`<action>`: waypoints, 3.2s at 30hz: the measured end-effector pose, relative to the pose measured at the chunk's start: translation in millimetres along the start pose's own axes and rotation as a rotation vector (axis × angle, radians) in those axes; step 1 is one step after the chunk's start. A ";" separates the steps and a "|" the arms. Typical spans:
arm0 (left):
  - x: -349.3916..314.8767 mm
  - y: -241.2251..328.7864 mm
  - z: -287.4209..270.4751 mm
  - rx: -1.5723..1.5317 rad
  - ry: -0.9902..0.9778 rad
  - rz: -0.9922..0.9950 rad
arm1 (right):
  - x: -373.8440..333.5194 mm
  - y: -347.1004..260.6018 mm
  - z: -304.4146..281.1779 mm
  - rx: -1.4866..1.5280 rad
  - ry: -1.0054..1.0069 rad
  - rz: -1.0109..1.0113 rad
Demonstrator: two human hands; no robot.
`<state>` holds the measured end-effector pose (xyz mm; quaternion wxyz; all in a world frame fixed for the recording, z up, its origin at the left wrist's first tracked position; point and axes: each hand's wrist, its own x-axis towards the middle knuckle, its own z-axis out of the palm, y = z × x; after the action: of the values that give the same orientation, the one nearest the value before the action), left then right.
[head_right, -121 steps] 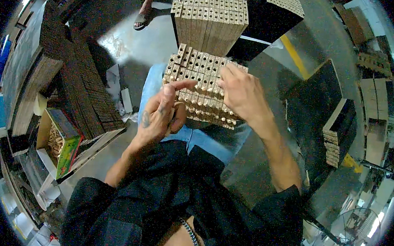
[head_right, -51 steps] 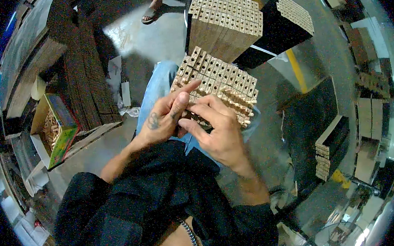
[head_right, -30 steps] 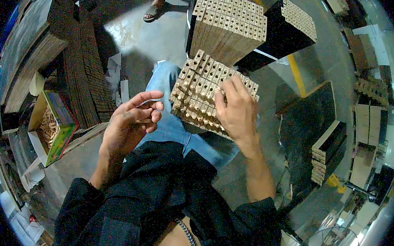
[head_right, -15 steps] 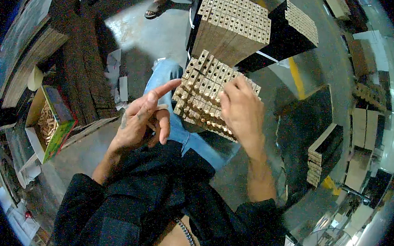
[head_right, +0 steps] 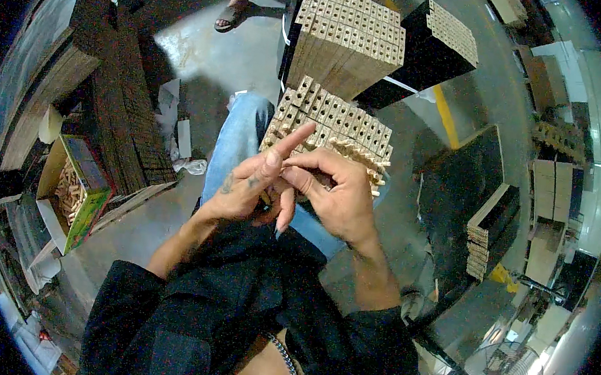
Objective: The person inserts wooden pegs into a wooden lattice structure by hand, taking the pegs from a small box.
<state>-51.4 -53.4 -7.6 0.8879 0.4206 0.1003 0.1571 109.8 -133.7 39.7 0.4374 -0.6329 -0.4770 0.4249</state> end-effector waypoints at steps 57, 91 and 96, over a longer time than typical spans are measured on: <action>-53.9 -8.7 -26.0 -0.156 0.488 0.194 | 56.0 35.2 -29.8 -0.760 0.127 -0.448; -413.3 85.6 -253.8 1.760 1.470 -0.329 | 56.6 49.9 -21.3 -0.858 0.050 -0.295; -408.7 66.0 -273.0 1.772 0.998 -0.861 | 43.1 61.5 -19.8 -0.743 0.192 -0.391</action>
<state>-529.3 32.8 -108.3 0.1123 0.7272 0.6625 -0.1405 151.0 -104.6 -19.5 0.2944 -0.6818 -0.6657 0.0728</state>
